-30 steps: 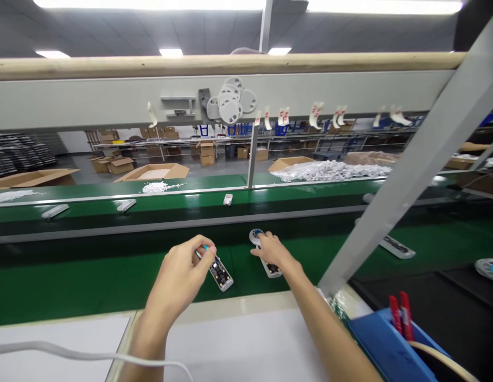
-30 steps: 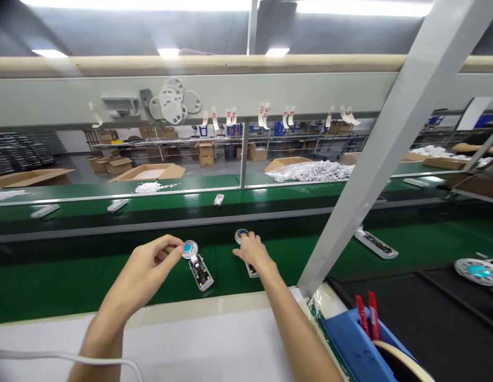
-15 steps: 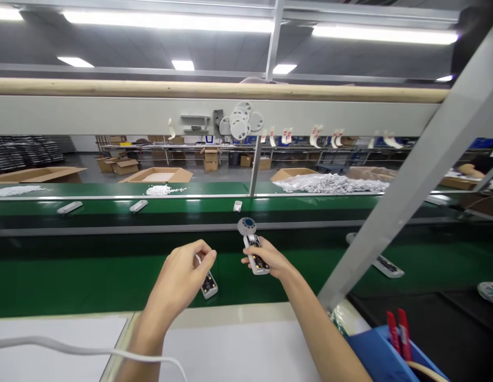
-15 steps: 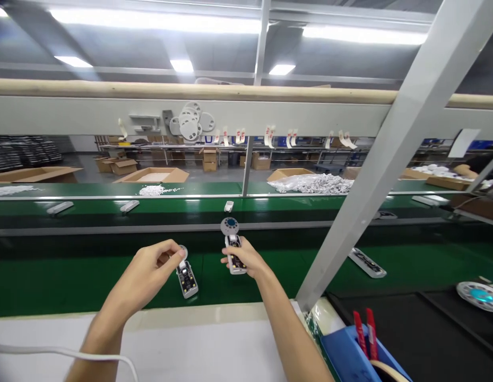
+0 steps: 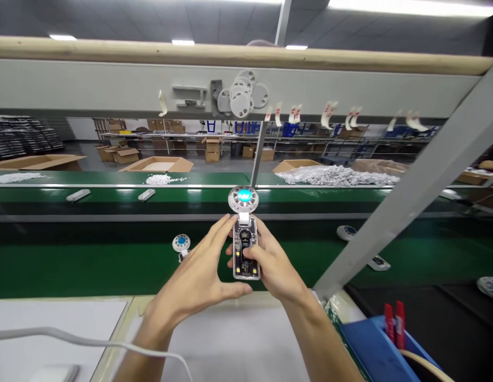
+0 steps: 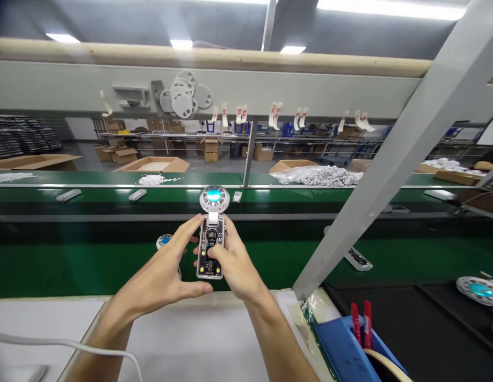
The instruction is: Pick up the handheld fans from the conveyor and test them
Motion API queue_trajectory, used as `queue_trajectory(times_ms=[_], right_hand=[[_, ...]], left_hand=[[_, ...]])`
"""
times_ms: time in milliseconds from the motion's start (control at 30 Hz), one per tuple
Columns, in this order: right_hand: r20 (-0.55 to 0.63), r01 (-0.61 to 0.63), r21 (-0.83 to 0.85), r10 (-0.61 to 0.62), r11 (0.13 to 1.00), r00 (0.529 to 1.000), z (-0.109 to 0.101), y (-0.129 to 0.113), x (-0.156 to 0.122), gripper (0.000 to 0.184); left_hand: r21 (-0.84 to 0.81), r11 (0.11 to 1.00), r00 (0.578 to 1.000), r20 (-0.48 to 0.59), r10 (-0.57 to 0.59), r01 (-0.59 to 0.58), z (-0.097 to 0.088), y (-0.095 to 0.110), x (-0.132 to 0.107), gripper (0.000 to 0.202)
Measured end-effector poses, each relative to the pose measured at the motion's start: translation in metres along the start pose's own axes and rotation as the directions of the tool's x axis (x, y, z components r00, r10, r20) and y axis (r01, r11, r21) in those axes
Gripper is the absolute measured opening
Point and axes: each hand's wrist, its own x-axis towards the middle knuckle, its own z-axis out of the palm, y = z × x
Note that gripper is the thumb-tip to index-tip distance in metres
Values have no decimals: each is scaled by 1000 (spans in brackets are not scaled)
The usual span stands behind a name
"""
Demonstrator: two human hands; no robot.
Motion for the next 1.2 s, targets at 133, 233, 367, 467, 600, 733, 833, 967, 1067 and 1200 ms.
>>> queue_trajectory(times_ms=[133,233,367,467,600,733,833,967,1067,1200], right_hand=[[31,64,-63,-62,996,998,5,-3,-6,70],[37,96,-76,-93,992,995,8,-5,-9,71],[35,78,-58,-76,995,996,10,-5,-9,73],[51,51,0,-51,999,997,10,-4,-9,70],[66,59,88,-65,994,996,12,-3,-9,67],[54,61,95,-66,994,996,14,-2,-8,67],[48,70,96,-74,993,996,14,0,-8,66],[52,69,94,-74,993,996,14,-1,-9,65],[91,68,54,-72,996,993,13,-4,-11,66],[113,77,11,-77,997,991,12,-8,-12,72]], left_hand=[[-11,999,998,-29,49,-49,0,1,0,107],[-13,998,997,-54,58,-59,-2,1,-1,104],[-22,996,994,-59,89,-90,-1,2,-1,107],[-41,995,995,-47,85,-87,1,3,0,110],[-47,993,991,-78,107,-111,2,5,0,111],[-44,990,989,-72,128,-131,1,3,0,113],[-44,989,988,-77,135,-139,1,2,0,113],[-51,989,987,-86,132,-137,0,2,0,110],[-85,991,992,-80,100,-107,0,3,0,110],[-91,989,989,-93,112,-120,1,5,0,108]])
